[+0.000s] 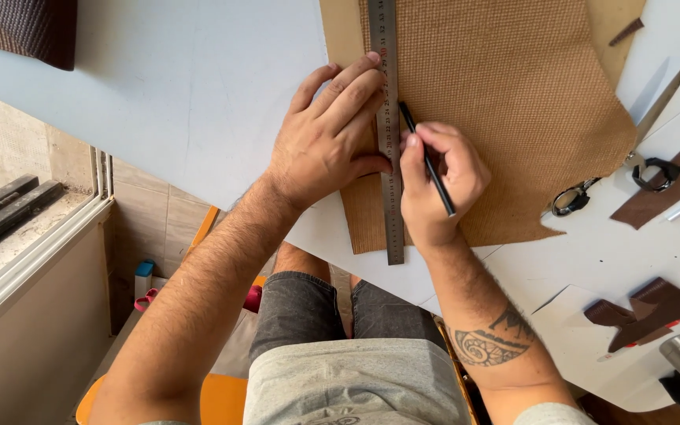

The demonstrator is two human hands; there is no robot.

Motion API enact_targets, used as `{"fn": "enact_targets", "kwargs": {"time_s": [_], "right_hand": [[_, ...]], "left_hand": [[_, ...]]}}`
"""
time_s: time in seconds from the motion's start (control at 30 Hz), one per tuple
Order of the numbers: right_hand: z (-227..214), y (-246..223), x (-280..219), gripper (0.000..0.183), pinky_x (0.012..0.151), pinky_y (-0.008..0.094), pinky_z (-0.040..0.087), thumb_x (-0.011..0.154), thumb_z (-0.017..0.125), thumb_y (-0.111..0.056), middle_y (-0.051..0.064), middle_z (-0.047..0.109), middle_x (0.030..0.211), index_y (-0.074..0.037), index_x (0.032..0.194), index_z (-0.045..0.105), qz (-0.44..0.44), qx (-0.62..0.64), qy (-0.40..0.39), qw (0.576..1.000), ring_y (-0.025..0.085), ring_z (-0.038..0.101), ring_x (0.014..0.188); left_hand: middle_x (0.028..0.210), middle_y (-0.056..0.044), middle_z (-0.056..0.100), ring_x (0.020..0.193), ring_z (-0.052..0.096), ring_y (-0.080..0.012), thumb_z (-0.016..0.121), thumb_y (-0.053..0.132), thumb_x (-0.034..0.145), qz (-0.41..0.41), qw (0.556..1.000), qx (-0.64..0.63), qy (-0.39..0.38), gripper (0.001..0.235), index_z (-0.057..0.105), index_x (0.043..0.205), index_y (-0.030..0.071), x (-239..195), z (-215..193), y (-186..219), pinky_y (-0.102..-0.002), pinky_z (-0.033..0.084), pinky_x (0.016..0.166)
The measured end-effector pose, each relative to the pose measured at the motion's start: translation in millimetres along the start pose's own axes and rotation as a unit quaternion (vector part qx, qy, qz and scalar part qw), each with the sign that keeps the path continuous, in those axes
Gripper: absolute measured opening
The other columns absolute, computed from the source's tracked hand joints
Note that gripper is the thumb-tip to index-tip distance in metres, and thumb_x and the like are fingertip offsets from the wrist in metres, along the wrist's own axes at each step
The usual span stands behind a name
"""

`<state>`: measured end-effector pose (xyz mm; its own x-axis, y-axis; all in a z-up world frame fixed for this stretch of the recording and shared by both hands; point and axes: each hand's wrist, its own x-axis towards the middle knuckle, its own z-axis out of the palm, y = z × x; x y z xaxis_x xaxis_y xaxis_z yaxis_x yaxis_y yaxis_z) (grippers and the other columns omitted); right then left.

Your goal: Measuring and marking a piece of leather with a ruler and pencil before cutting a strip with scissors.

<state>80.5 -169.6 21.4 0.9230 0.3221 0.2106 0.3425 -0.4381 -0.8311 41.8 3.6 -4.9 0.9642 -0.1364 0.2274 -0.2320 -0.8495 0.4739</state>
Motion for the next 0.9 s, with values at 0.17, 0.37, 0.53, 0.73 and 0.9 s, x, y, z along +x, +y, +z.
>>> {"fn": "enact_targets", "kwargs": {"time_s": [0.17, 0.37, 0.53, 0.73, 0.9], "right_hand": [[14, 3, 37, 0.001, 0.073, 0.038, 0.061, 0.097, 0.063, 0.009, 0.021, 0.069, 0.092, 0.008, 0.097, 0.063, -0.027, 0.022, -0.005, 0.999, 0.030, 0.072, 0.080], [34, 11, 80, 0.000, 0.068, 0.036, 0.061, 0.097, 0.063, 0.006, 0.018, 0.069, 0.088, 0.006, 0.098, 0.063, -0.051, 0.054, 0.006, 0.997, 0.026, 0.073, 0.074], [47, 18, 104, 0.003, 0.069, 0.034, 0.060, 0.096, 0.066, 0.001, 0.014, 0.070, 0.088, 0.004, 0.098, 0.066, -0.059, 0.042, 0.021, 0.997, 0.024, 0.072, 0.076], [59, 31, 127, 0.022, 0.056, 0.036, 0.036, 0.095, 0.068, -0.009, 0.004, 0.049, 0.065, -0.004, 0.077, 0.055, -0.055, -0.035, 0.041, 0.997, 0.017, 0.040, 0.060], [63, 37, 132, 0.025, 0.057, 0.036, 0.040, 0.094, 0.068, -0.011, 0.005, 0.049, 0.065, -0.004, 0.074, 0.054, -0.054, -0.039, 0.049, 0.997, 0.018, 0.041, 0.062]], "left_hand": [[0.143, -0.016, 0.056, 0.141, 0.050, -0.0299, 0.081, 0.056, 0.095, 0.005, 1.000, -0.023, 0.004, 0.071, 0.068, 0.125, -0.008, -1, -2, -1, -0.047, 0.041, 0.115], [0.141, -0.015, 0.058, 0.142, 0.048, -0.0307, 0.081, 0.054, 0.093, 0.012, 1.000, -0.026, 0.006, 0.066, 0.070, 0.117, -0.006, 0, -3, -2, -0.048, 0.041, 0.115], [0.143, -0.012, 0.057, 0.142, 0.048, -0.0282, 0.082, 0.057, 0.091, 0.002, 1.000, -0.022, -0.006, 0.069, 0.071, 0.120, -0.004, -1, -2, -1, -0.048, 0.040, 0.116], [0.143, -0.012, 0.057, 0.142, 0.048, -0.0283, 0.085, 0.059, 0.087, 0.001, 1.000, -0.015, -0.020, 0.072, 0.071, 0.120, -0.003, -1, -2, -3, -0.048, 0.040, 0.116], [0.140, -0.013, 0.059, 0.139, 0.052, -0.0298, 0.083, 0.057, 0.090, 0.006, 1.000, -0.026, -0.002, 0.068, 0.070, 0.117, -0.003, 1, -3, -4, -0.048, 0.043, 0.113]]}}
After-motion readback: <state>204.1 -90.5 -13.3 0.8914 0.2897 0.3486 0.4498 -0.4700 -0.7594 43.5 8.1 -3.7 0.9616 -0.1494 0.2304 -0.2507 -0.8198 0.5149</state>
